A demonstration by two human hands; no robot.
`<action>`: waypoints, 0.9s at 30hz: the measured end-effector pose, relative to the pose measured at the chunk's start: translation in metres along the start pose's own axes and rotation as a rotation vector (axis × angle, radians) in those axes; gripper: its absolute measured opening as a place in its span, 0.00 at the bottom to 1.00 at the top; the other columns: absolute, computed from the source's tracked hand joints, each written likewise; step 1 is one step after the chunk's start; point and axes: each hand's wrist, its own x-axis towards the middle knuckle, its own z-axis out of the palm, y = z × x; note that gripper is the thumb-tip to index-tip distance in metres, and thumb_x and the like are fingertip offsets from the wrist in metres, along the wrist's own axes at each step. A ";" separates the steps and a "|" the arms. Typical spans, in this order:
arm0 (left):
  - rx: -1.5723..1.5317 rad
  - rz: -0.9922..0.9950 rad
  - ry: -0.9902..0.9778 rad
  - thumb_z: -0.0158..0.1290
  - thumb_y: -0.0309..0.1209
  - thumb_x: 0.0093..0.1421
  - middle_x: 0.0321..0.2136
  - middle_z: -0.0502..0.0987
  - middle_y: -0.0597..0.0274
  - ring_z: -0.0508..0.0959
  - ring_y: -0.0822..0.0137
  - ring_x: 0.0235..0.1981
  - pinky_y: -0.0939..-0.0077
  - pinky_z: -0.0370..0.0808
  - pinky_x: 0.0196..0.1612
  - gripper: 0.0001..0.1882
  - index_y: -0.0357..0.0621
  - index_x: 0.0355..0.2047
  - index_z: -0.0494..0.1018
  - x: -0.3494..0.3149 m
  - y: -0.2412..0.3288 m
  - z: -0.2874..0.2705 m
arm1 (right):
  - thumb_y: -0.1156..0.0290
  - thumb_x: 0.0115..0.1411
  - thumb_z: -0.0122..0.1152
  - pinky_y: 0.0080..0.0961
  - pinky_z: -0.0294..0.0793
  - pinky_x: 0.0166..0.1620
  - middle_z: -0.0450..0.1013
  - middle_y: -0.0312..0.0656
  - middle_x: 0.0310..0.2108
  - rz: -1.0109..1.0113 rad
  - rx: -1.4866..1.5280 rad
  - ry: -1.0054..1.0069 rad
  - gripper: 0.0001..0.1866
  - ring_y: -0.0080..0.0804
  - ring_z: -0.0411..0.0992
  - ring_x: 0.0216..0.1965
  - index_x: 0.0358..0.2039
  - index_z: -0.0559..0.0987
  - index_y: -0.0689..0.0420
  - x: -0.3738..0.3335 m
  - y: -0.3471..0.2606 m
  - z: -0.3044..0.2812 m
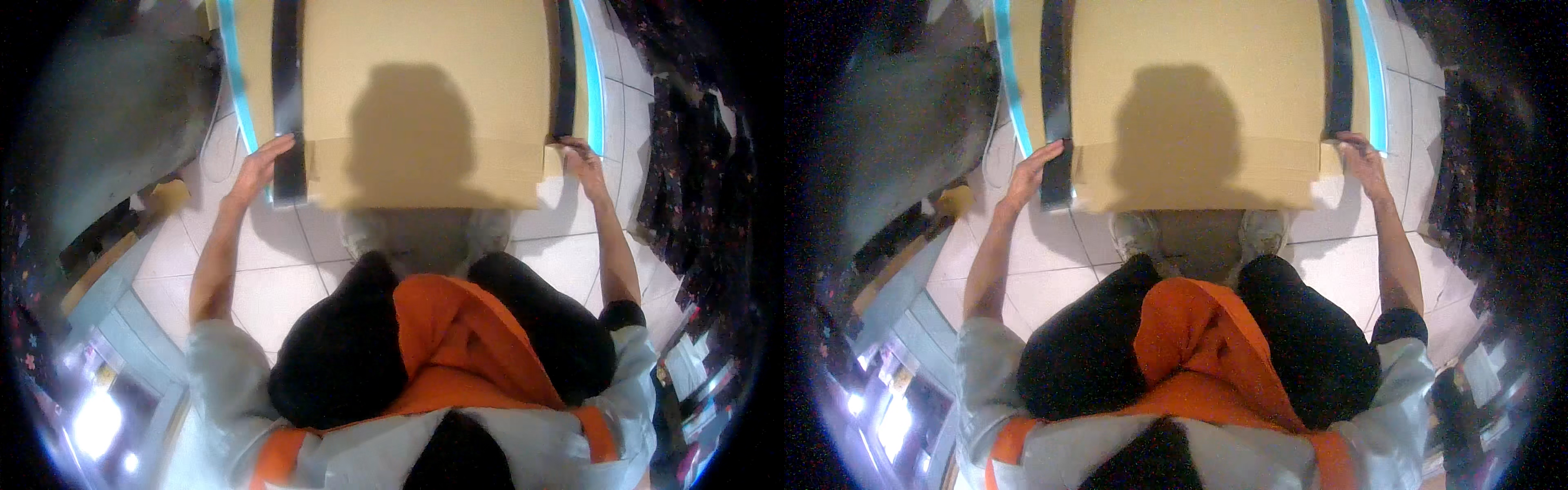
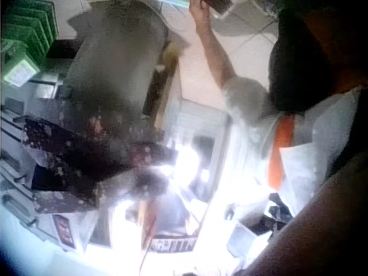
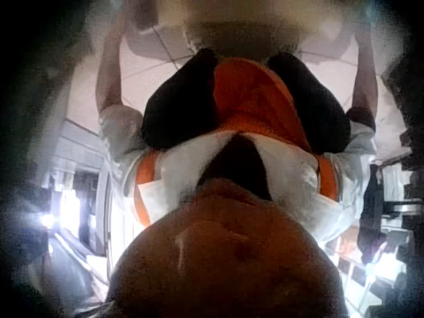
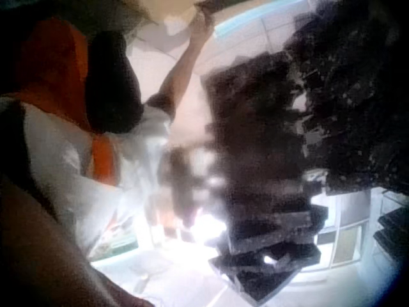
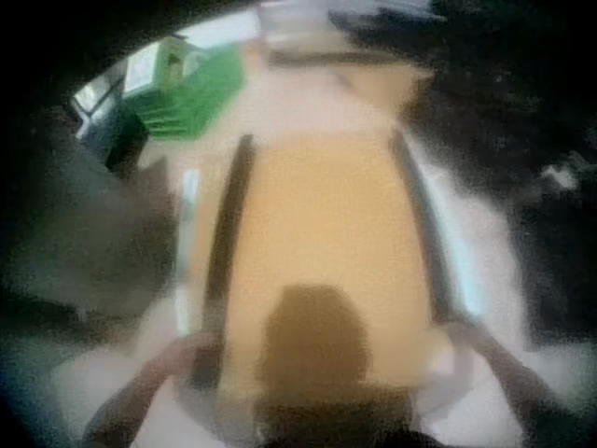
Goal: The person repeatedly assembles rectangular frames by placing four black strips onto a flat cardboard surface, pressing them into place, and then lifting the completed frame to stack it with others. The process is repeated multiple times in a continuous loop.
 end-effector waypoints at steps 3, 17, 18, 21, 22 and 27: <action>0.373 -0.172 0.003 0.53 0.30 0.51 0.40 0.72 0.56 0.71 0.58 0.43 0.69 0.68 0.46 0.15 0.44 0.41 0.71 0.012 0.039 0.023 | 0.67 0.58 0.53 0.26 0.62 0.50 0.69 0.39 0.42 0.145 -0.034 -0.008 0.13 0.26 0.64 0.48 0.41 0.72 0.60 0.000 -0.011 0.001; 1.022 0.259 -0.306 0.51 0.25 0.47 0.58 0.54 0.57 0.50 0.62 0.61 0.65 0.46 0.63 0.37 0.49 0.59 0.51 -0.012 0.057 -0.005 | 0.71 0.47 0.58 0.37 0.72 0.37 0.65 0.44 0.36 -0.273 -1.211 -0.111 0.19 0.46 0.67 0.35 0.41 0.67 0.54 0.019 -0.052 0.064; 0.995 0.300 -0.222 0.48 0.23 0.48 0.58 0.55 0.58 0.53 0.63 0.60 0.65 0.47 0.62 0.33 0.48 0.57 0.55 -0.013 0.052 -0.004 | 0.70 0.48 0.58 0.37 0.72 0.37 0.65 0.44 0.35 -0.269 -1.221 -0.112 0.19 0.46 0.68 0.35 0.42 0.67 0.54 0.020 -0.056 0.066; 0.986 0.311 -0.243 0.46 0.21 0.47 0.56 0.58 0.57 0.56 0.64 0.59 0.66 0.49 0.62 0.31 0.47 0.55 0.58 0.004 0.043 0.011 | 0.69 0.49 0.57 0.35 0.73 0.37 0.65 0.44 0.36 -0.264 -1.182 -0.106 0.19 0.47 0.68 0.35 0.42 0.66 0.54 0.019 -0.069 0.071; 0.917 0.431 -0.212 0.45 0.19 0.46 0.52 0.63 0.56 0.59 0.63 0.57 0.66 0.54 0.59 0.29 0.44 0.52 0.60 0.012 0.032 0.016 | 0.68 0.49 0.57 0.35 0.73 0.37 0.65 0.44 0.36 -0.282 -1.183 -0.112 0.19 0.47 0.68 0.36 0.42 0.66 0.55 0.021 -0.070 0.071; 0.680 0.375 -0.130 0.48 0.21 0.46 0.44 0.68 0.55 0.66 0.58 0.49 0.64 0.65 0.48 0.26 0.45 0.49 0.62 0.039 0.044 0.027 | 0.65 0.51 0.57 0.37 0.74 0.35 0.66 0.44 0.36 -0.287 -1.217 -0.126 0.18 0.49 0.68 0.36 0.42 0.66 0.55 0.020 -0.063 0.069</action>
